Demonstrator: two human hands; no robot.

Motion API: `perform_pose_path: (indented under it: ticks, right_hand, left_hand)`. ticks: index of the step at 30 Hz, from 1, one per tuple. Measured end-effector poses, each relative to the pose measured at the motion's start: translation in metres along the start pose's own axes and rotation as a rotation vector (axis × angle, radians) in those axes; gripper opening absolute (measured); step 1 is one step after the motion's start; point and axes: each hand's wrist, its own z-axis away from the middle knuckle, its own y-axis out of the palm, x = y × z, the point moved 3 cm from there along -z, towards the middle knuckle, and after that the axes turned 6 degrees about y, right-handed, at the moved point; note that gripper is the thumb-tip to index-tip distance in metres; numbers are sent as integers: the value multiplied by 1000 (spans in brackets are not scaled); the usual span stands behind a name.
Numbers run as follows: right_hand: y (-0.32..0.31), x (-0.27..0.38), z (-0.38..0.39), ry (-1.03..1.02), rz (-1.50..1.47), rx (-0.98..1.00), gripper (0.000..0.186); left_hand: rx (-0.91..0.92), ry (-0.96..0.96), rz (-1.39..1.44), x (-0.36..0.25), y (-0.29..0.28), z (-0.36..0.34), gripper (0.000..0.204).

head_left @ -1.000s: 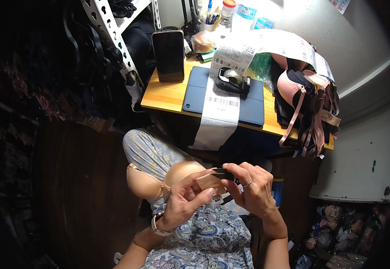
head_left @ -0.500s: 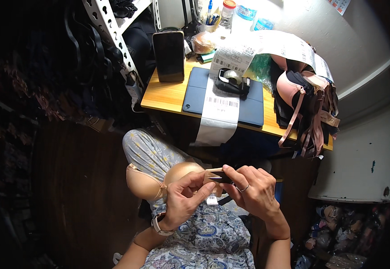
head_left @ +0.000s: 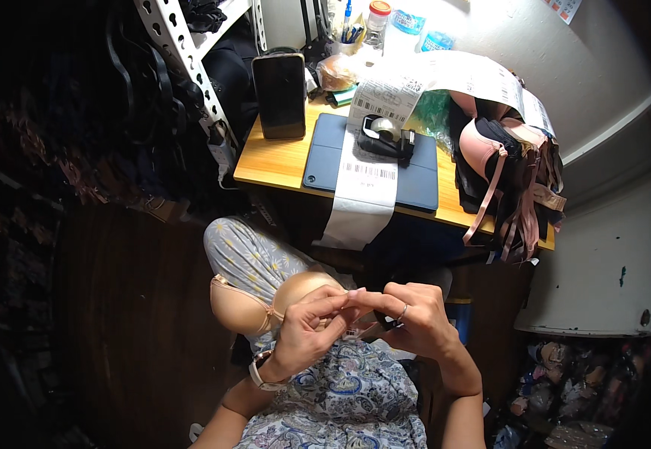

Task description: Packing and labeling bras for shipment in a small warehouse or stockroom setting.

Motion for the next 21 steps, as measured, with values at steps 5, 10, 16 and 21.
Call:
perform_pose_path:
  ticks: [5, 10, 16, 21]
  right_hand:
    - [5, -12, 3, -58, -1, -2, 53]
    - [-2, -27, 8, 80, -106, -320, 25]
    - [-5, -19, 11, 187, -133, -207, 44]
    - [9, -27, 23, 290, -436, -7, 29]
  left_hand:
    - [245, -74, -189, 0, -4, 3, 22]
    - [211, -217, -133, -5, -2, 3, 23]
    - [128, -133, -87, -5, -4, -1, 21]
    - [17, 5, 71, 10, -4, 3, 18]
